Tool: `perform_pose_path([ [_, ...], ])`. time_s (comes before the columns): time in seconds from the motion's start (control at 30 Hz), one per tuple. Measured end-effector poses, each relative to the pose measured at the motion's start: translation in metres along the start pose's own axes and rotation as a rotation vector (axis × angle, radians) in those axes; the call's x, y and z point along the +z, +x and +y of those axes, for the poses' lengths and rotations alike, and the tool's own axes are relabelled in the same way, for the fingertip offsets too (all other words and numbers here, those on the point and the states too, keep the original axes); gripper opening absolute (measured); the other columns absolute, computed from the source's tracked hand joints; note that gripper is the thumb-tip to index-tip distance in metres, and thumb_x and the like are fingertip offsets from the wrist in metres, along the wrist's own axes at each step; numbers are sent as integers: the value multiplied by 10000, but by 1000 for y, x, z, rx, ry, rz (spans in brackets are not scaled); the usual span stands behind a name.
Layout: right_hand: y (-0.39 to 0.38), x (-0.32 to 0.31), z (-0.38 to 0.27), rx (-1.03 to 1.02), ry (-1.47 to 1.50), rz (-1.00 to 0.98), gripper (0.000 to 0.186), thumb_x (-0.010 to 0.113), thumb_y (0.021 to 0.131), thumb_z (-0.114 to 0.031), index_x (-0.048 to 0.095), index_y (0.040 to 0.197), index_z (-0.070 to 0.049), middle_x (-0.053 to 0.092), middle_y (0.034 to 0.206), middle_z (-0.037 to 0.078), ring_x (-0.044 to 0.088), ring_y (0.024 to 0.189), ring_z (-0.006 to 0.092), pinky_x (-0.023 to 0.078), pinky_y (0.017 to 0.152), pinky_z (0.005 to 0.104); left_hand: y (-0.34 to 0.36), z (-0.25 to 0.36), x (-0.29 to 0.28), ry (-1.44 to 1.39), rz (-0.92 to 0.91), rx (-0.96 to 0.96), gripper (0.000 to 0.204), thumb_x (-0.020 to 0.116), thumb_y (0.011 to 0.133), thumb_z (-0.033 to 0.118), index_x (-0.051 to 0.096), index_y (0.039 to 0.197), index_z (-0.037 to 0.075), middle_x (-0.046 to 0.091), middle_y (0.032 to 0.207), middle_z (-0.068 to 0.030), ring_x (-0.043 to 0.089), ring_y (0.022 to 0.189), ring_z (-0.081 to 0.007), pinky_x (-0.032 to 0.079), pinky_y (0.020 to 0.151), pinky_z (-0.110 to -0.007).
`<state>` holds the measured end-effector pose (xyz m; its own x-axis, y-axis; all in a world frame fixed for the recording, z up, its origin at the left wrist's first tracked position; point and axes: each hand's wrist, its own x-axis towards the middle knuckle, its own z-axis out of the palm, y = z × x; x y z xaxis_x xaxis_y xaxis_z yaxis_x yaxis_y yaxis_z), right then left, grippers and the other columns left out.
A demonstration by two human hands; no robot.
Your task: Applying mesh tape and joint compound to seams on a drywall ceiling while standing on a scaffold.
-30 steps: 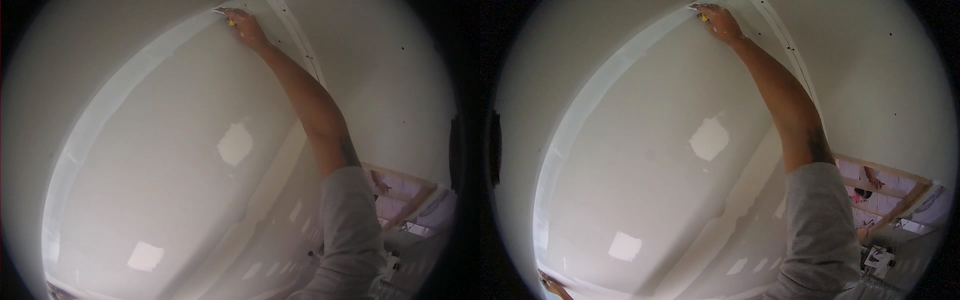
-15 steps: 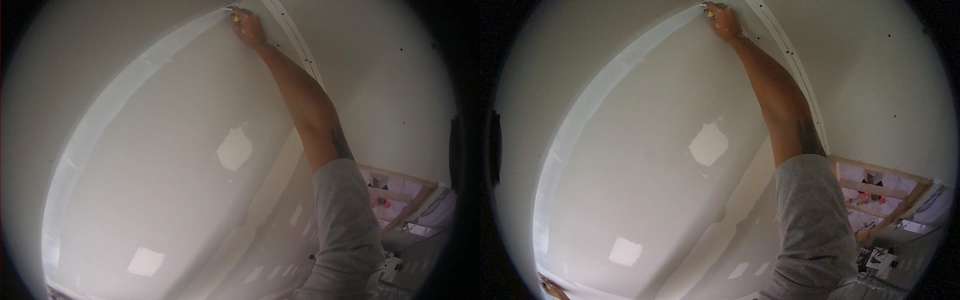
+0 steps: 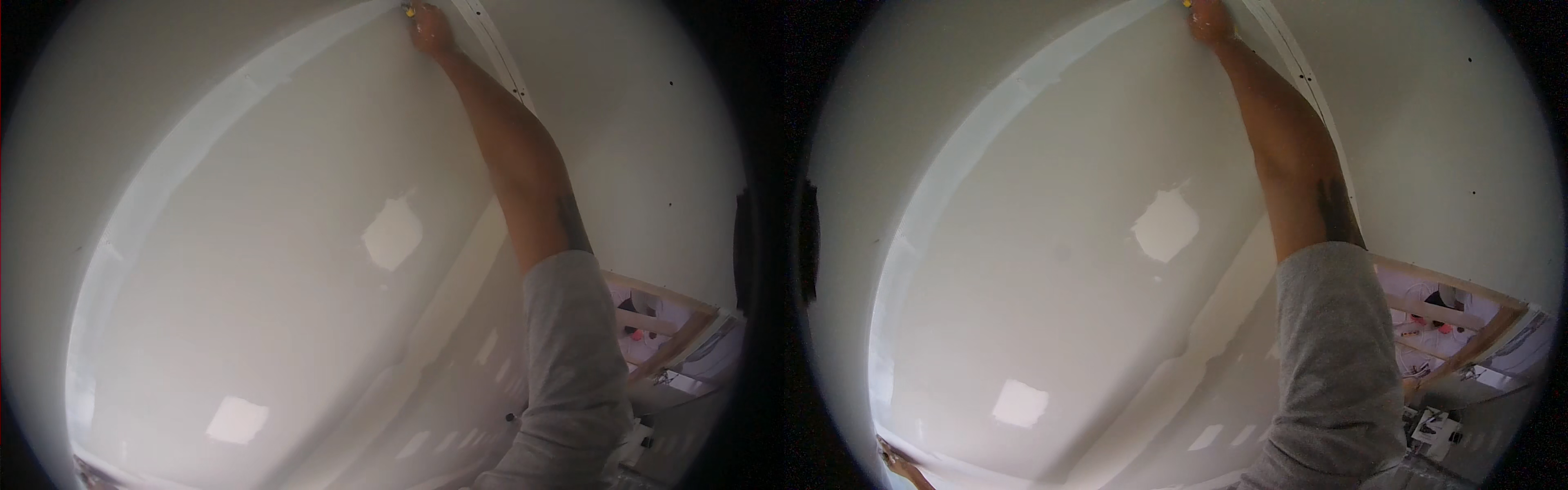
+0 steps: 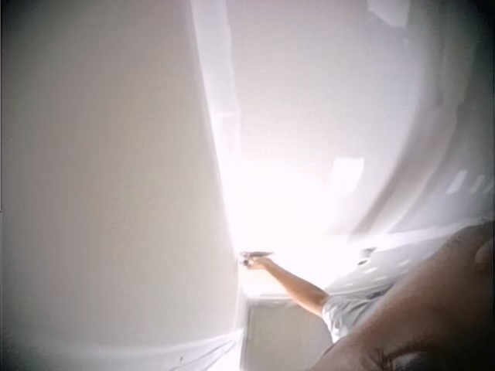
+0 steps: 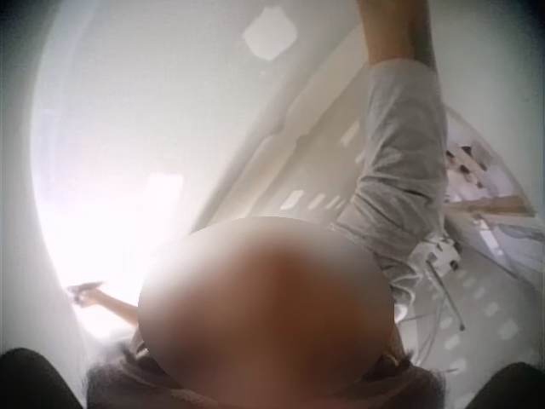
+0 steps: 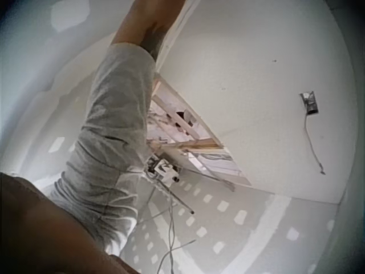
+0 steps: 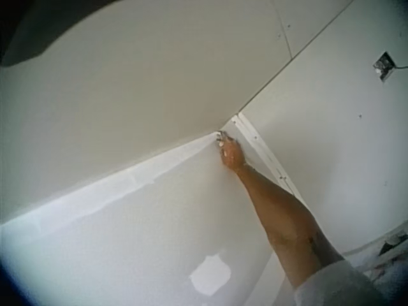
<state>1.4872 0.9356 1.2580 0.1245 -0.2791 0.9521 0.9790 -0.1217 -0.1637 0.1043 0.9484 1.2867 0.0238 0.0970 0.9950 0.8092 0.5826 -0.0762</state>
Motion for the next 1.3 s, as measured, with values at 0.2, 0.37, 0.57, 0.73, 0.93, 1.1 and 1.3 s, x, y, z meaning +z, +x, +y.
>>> perform_pose_path([
  [0.2, 8, -3, -7, 97, -199, -89, 551, 527, 972, -177, 443, 1482, 14, 536, 1435, 253, 531, 1270, 433, 425, 1056, 522, 2, 6, 10, -318, -125, -119, 907, 530, 932, 736, 459, 1465, 6, 583, 1352, -219, 629, 1108, -254, 572, 869, -447],
  [0.37, 48, -21, -29, 39, -386, -454, 312, 551, 943, -145, 593, 1218, -4, 637, 1127, 237, 618, 1019, 350, 500, 886, 490, -5, 9, 31, -598, -280, -299, 987, 553, 917, 738, 344, 1565, 24, 524, 1455, -202, 610, 1164, -220, 575, 888, -440],
  [0.57, 39, -14, -58, 856, 838, -378, 299, 555, 980, -224, 682, 768, -57, 687, 719, 171, 643, 621, 271, 540, 587, 428, -14, 63, 25, -1288, -73, -312, 632, 598, 996, 446, 495, 1423, -8, 525, 1456, -161, 545, 1309, -239, 456, 1094, -385],
  [0.73, 9, -26, -117, 1096, 1465, -360, 407, 635, 795, 36, 613, 1187, -72, 643, 941, 98, 625, 870, 279, 506, 761, 430, -5, 99, -77, -1417, -16, -322, 489, 588, 1034, 305, 630, 1326, -85, 622, 1391, -197, 567, 1314, -277, 399, 1149, -402],
  [0.93, -19, -134, -343, 1021, 1270, -356, 364, 706, 768, -42, 579, 1106, -88, 619, 884, 61, 609, 840, 188, 489, 753, 386, 0, 101, -55, -1558, 10, -322, 418, 611, 1019, 215, 642, 1307, -87, 640, 1367, -193, 599, 1279, -269, 422, 1130, -403],
  [1.1, -48, -116, -444, 999, 1664, -285, 375, 698, 774, -44, 539, 1112, -77, 609, 901, 69, 612, 836, 191, 491, 730, 393, -2, 121, -79, -1677, 10, -381, 377, 684, 981, 161, 666, 1269, -81, 683, 1292, -149, 631, 1213, -236, 460, 1085, -390],
  [1.3, -32, -121, -497, 1122, 1462, -275, 712, 557, 825, -5, 350, 1499, -99, 670, 882, 104, 665, 769, 247, 538, 707, 422, 9, 142, -102, -1794, -68, -483, 304, 700, 989, 163, 698, 1200, -55, 717, 1208, -124, 663, 1126, -188, 504, 1001, -329],
])
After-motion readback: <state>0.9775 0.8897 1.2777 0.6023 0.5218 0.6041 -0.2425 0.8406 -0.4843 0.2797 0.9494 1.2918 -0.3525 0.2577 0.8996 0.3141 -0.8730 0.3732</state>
